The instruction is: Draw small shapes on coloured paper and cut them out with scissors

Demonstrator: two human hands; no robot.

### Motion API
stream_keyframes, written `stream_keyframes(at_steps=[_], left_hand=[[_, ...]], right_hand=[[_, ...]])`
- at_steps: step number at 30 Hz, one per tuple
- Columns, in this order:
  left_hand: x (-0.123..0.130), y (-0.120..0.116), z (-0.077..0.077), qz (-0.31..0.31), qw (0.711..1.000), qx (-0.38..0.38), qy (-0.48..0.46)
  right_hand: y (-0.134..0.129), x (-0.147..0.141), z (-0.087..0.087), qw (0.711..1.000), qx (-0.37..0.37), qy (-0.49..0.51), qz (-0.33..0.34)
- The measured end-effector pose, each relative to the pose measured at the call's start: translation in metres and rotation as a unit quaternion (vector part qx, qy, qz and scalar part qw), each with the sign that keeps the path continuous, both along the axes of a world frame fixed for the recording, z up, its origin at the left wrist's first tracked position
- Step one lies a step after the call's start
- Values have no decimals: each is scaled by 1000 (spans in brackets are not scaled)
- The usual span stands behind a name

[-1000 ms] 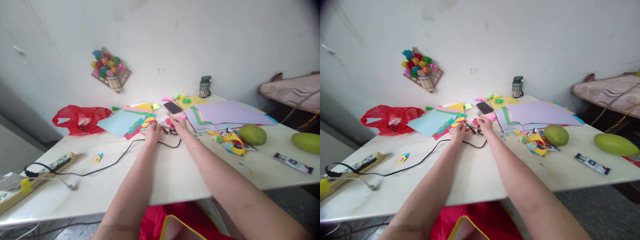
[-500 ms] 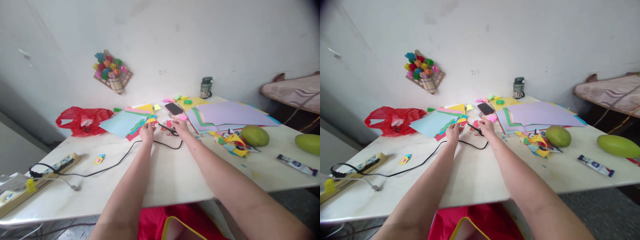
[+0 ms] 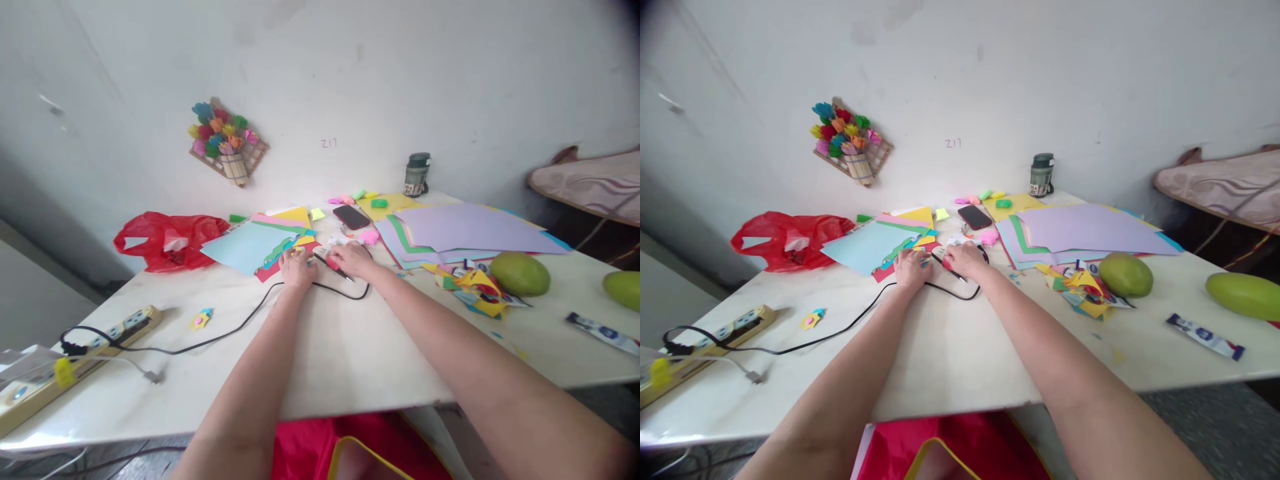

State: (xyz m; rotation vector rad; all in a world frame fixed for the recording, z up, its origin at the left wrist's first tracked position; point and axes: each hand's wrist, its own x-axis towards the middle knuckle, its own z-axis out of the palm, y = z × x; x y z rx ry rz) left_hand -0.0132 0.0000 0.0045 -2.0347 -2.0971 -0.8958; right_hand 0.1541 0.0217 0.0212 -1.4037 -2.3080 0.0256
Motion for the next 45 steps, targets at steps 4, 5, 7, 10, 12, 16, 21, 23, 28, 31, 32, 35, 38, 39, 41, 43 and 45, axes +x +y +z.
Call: stream_keyframes(at_steps=[4,5,7,10,12,16,21,23,28,31,32,35,38,39,41,43,45], left_hand=[[4,4,-3,-54,997,-1,50],[6,6,-3,-73,996,-1,61],[9,8,-2,-106,991,-5,79],[13,12,1,-135,986,-19,101],[16,14,5,-150,981,-17,126],[16,20,14,-200,962,-14,183],[7,26,16,-217,961,-20,172],[2,27,14,-173,975,-5,142],[-4,28,9,-31,997,-5,67],[-2,28,8,32,997,-28,65],[-1,27,9,46,996,-34,71],[2,24,8,62,993,-47,85],[4,21,7,63,994,-52,77],[5,20,6,64,994,-53,72],[5,18,5,68,994,-51,65],[6,16,5,64,995,-38,65],[7,13,5,56,996,-18,62]], right_hand=[[8,20,-3,995,-12,67,-73],[11,23,-4,991,-22,113,-76],[17,25,-5,974,-34,216,-63],[25,25,-2,922,-59,382,-36],[27,24,3,870,-104,481,-28],[27,26,12,788,-169,590,-37],[25,33,19,703,-176,686,-56],[26,37,20,673,-154,722,-50],[27,41,11,710,-195,676,32],[21,34,3,763,-270,582,72],[19,29,1,772,-294,557,85],[13,14,2,814,-327,473,81],[12,1,6,898,-252,356,61],[14,-3,7,918,-218,326,61],[16,-7,6,943,-175,276,63],[18,-8,4,954,-170,241,61],[19,-6,3,956,-183,220,59]])
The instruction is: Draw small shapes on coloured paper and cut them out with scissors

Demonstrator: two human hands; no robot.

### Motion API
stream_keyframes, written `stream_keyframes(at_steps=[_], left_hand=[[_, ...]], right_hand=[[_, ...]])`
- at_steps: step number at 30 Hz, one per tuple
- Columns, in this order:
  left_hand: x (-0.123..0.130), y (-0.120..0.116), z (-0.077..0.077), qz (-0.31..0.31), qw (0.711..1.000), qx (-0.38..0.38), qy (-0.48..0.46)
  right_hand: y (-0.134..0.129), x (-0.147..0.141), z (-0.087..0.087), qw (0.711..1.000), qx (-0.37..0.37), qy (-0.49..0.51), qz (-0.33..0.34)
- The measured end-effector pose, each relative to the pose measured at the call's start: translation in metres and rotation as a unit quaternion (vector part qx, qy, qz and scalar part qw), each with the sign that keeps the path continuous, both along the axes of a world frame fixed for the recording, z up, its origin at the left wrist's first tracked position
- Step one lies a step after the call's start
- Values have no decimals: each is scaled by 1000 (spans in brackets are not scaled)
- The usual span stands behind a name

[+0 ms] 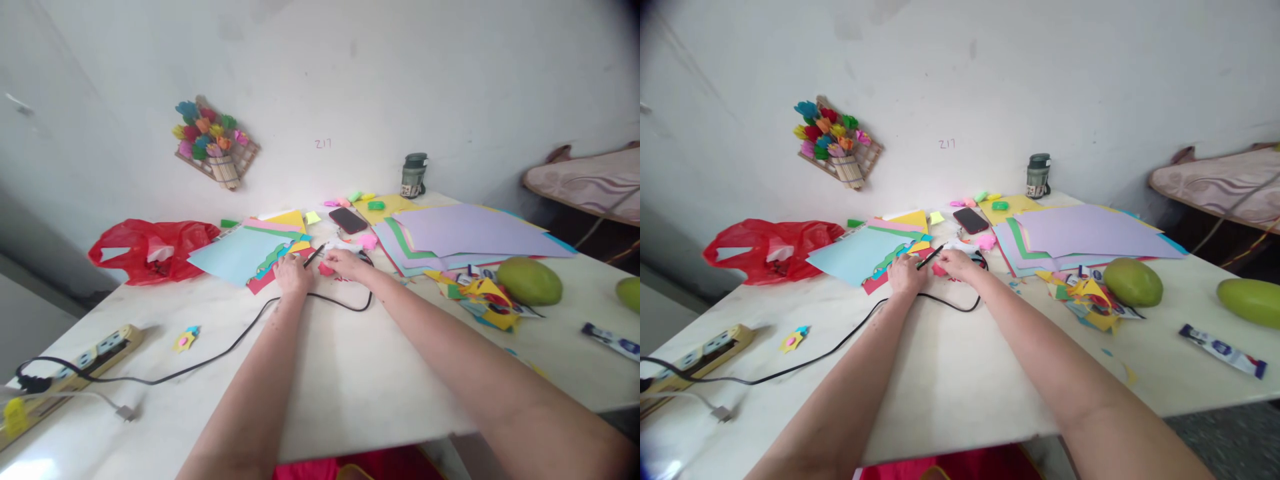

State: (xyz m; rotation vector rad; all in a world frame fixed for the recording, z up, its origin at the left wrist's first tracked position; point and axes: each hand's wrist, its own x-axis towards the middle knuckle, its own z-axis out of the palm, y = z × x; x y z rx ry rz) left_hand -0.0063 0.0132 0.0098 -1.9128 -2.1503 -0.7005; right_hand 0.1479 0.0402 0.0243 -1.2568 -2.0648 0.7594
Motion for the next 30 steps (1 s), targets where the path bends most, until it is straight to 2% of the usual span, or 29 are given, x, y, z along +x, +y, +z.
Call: stream_keyframes(at_steps=[3,6,9,12,16,19,22,24,27,30], left_hand=[[0,-4,1,-22,999,26,-5],[0,-5,1,-59,997,40,10],[3,-6,-1,-80,996,27,44],[11,-7,-3,-68,996,-9,48],[25,-9,-3,-109,990,-73,52],[25,-7,-3,-95,990,-95,32],[16,-3,-3,-62,993,-96,30],[11,-1,-4,-57,993,-95,32],[7,0,-4,-53,993,-103,29],[6,0,-4,-55,993,-101,24]], right_hand=[[-1,7,1,999,-37,-20,-3],[1,15,-1,998,-12,-16,-53],[6,16,-7,997,-25,55,-48],[10,13,-12,987,-26,156,-38],[8,11,-8,954,-37,292,-56],[4,18,-4,940,-21,332,-78],[3,23,-4,953,-52,293,-64],[4,22,-6,973,-43,224,-43],[6,15,-10,996,35,72,-28],[6,7,-13,993,97,-60,-21]])
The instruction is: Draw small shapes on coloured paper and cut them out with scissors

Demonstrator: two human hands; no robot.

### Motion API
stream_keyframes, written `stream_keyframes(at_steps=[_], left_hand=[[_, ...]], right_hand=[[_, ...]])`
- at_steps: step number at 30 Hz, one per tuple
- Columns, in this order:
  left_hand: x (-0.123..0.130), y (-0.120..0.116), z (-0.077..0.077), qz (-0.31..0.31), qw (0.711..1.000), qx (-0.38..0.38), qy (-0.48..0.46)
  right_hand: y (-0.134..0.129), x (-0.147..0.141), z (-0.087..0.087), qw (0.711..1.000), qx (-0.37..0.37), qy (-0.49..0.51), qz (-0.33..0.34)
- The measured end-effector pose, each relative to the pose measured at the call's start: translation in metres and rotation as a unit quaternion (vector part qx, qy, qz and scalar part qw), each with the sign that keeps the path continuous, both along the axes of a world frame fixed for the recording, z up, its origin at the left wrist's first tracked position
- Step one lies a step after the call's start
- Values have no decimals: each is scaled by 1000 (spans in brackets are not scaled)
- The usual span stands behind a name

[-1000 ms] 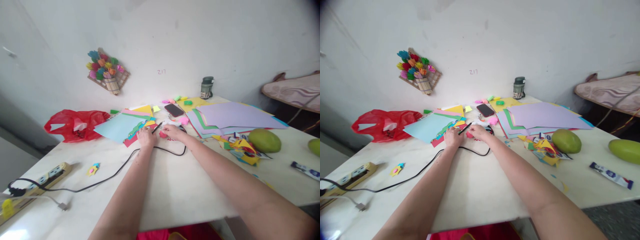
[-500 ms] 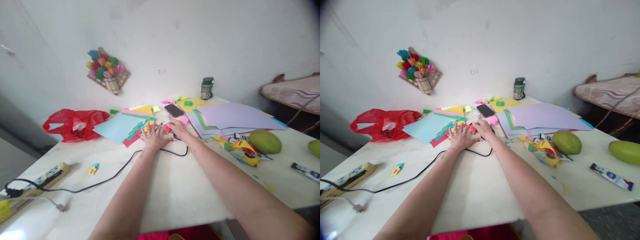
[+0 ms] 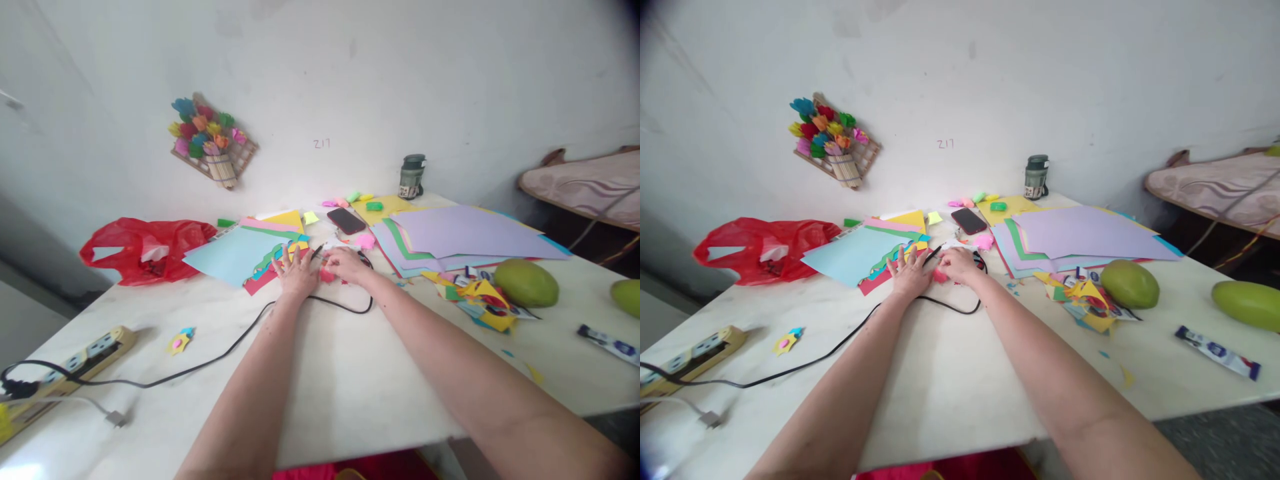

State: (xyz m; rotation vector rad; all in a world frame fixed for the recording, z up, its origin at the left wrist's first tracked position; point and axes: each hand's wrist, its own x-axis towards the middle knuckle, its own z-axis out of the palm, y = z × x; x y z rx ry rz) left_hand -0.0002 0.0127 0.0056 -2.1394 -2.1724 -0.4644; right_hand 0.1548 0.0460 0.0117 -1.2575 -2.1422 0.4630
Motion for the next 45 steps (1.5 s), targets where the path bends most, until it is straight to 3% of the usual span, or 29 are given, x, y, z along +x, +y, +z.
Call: stream_keyframes(at_steps=[4,16,19,24,26,27,28,30,31,32,36,40,45], left_hand=[[-2,1,-2,-3,1000,14,-22],[2,-2,-1,-41,998,38,-10],[7,3,7,-53,995,66,-49],[26,23,28,-144,966,89,-194],[38,32,32,-152,935,52,-315],[45,36,31,-151,904,33,-398],[52,39,30,-154,861,18,-485],[64,43,27,-158,747,-17,-646],[70,45,26,-159,705,-19,-690],[74,47,25,-154,684,-27,-713],[77,56,31,-128,639,-56,-757],[63,66,40,-139,566,-72,-809],[49,71,39,-155,561,-71,-810]], right_hand=[[-4,1,1,996,37,-85,-10],[9,27,22,980,7,-55,-191],[19,36,27,977,6,-57,-207],[31,50,33,970,-17,-50,-238],[35,55,33,969,-21,-42,-242],[38,58,34,969,-21,-36,-243],[42,61,34,969,-18,-31,-244],[51,68,33,968,-9,-27,-248],[57,72,32,968,-5,-30,-250],[63,76,31,966,-4,-37,-254],[95,92,28,960,-7,-79,-270],[131,106,30,954,-5,-135,-268],[169,113,36,934,-29,-221,-278]])
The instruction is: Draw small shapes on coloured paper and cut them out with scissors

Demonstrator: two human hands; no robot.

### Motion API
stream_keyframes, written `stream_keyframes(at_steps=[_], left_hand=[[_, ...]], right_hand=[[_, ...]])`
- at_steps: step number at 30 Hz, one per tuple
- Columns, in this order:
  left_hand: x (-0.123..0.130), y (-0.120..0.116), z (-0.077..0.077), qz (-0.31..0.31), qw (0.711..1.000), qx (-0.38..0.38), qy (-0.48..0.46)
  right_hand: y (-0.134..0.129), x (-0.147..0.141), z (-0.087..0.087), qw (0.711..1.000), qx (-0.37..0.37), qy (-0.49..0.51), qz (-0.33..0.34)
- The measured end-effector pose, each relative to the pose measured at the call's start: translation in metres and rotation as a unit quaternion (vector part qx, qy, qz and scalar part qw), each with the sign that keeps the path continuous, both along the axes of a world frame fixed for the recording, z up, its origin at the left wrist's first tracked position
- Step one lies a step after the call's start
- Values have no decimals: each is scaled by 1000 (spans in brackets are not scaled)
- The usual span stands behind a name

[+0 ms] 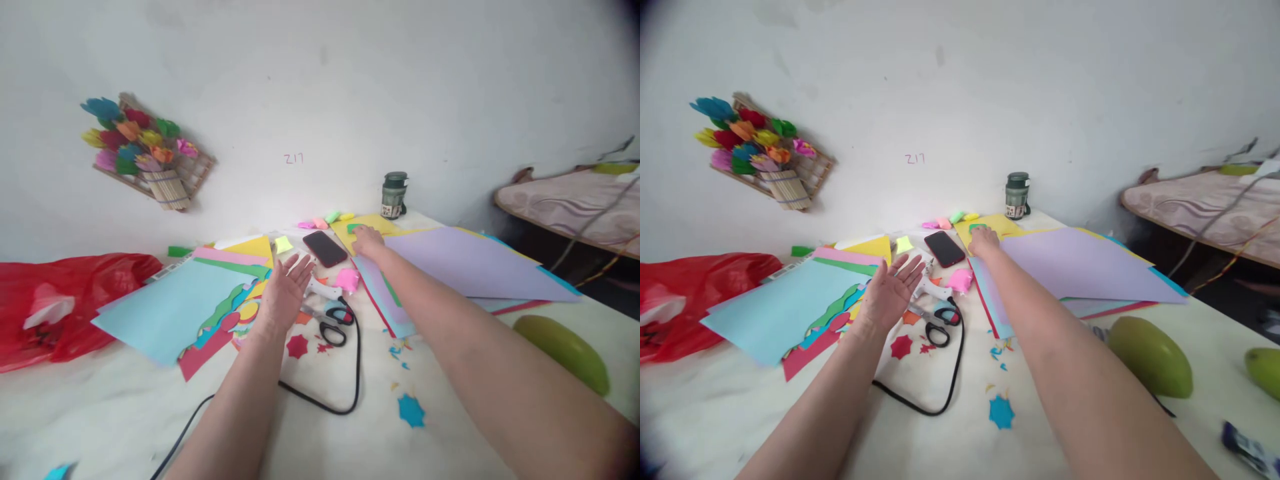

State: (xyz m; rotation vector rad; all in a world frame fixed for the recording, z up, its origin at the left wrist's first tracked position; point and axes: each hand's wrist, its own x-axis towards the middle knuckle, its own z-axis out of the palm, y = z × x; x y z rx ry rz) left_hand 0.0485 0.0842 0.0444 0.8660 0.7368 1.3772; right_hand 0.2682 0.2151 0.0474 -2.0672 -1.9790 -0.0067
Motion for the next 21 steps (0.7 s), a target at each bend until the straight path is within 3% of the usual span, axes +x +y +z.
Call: stream_keyframes(at_steps=[8,13,18,21], left_hand=[[8,1,-5,-38,997,46,45],[8,0,-6,-60,998,37,3],[4,1,-8,-43,998,39,32],[4,3,-8,-53,998,30,-15]], right_hand=[[43,9,-10,999,-38,-24,4],[65,13,-11,998,-54,-15,8],[67,9,-10,998,-39,-44,-14],[57,5,-11,998,-26,-57,-9]])
